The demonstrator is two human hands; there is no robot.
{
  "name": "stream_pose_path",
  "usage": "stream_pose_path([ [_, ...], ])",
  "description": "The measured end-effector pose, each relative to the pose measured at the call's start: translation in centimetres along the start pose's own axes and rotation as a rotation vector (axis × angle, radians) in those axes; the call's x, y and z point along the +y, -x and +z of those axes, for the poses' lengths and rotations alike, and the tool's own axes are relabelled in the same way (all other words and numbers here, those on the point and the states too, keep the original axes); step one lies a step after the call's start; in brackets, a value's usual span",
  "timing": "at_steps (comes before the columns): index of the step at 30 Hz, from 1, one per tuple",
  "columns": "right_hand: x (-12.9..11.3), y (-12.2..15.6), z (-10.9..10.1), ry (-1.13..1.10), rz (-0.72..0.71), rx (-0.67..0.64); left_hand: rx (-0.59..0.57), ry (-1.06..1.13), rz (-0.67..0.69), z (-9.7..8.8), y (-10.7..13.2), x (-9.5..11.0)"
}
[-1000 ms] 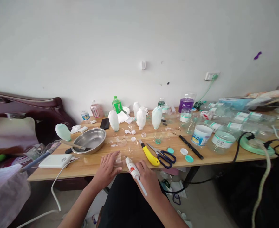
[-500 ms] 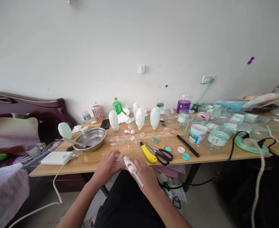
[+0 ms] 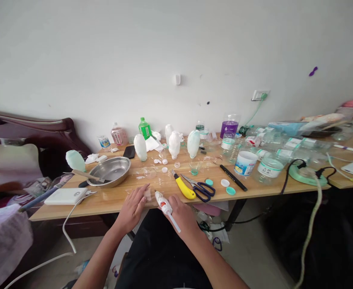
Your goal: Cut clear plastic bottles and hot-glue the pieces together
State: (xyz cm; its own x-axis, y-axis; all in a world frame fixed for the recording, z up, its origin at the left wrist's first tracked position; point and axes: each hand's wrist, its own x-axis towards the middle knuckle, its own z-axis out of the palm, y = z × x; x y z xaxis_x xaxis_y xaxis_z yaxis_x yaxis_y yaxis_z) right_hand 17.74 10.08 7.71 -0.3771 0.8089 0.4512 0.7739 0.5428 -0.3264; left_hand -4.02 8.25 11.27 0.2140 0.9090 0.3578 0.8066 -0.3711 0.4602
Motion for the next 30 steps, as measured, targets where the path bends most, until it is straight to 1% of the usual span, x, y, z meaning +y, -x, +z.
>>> stream_pose_path([
  [6,-0.4,0.2,-0.7,-0.035,-0.007,-0.004,0.048,-0.027,0.001,0.5,-0.3,-0.2],
  [11,-0.7,0.2,-1.2,-0.058,0.002,0.006,0.042,-0.047,0.015,0.5,-0.4,-0.3],
  [17,-0.5,-0.5,-0.8,-0.055,0.033,0.0,0.029,-0.083,0.025,0.6,-0.4,-0.4],
  [24,0.1,-0.2,-0.5,-0.036,0.027,-0.002,0.029,-0.089,0.037,0.7,-0.5,-0.5],
  [30,0.2,-0.5,-0.4,-0.007,0.054,-0.003,0.026,-0.106,0.052,0.8,-0.5,-0.7],
])
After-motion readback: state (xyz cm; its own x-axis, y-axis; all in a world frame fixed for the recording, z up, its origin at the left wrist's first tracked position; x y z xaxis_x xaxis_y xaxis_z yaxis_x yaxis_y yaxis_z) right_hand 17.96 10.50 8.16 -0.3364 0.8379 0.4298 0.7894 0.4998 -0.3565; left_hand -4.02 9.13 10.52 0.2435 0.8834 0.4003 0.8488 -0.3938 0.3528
